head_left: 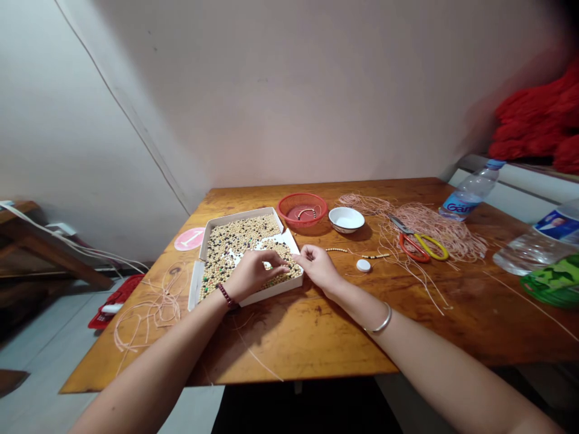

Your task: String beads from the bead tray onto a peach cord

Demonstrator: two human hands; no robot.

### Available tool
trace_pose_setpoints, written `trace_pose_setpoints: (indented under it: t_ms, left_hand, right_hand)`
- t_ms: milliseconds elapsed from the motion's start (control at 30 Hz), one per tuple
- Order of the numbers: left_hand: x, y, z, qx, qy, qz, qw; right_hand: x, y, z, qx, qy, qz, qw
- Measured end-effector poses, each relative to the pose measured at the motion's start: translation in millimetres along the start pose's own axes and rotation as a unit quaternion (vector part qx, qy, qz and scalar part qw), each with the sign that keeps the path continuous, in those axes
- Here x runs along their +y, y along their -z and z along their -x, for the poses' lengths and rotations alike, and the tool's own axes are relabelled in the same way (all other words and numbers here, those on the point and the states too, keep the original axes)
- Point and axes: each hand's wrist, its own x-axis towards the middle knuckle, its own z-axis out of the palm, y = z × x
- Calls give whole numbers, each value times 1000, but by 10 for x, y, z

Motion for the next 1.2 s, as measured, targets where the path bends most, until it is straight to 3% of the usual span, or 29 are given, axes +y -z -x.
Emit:
trace_pose_setpoints:
  t_ms: [567,1033,1200]
  left_hand:
    - [5,-3,3,3,-2,-23,1000]
    - [26,-4,10,-7,-1,-35,999]
    - [37,4,15,-8,-6,-49,999]
  right_hand:
    - [22,24,11,38,79,100,991]
    - [-4,23,38,26,95,133,986]
    - [-31,9,69,-13,92,144,985]
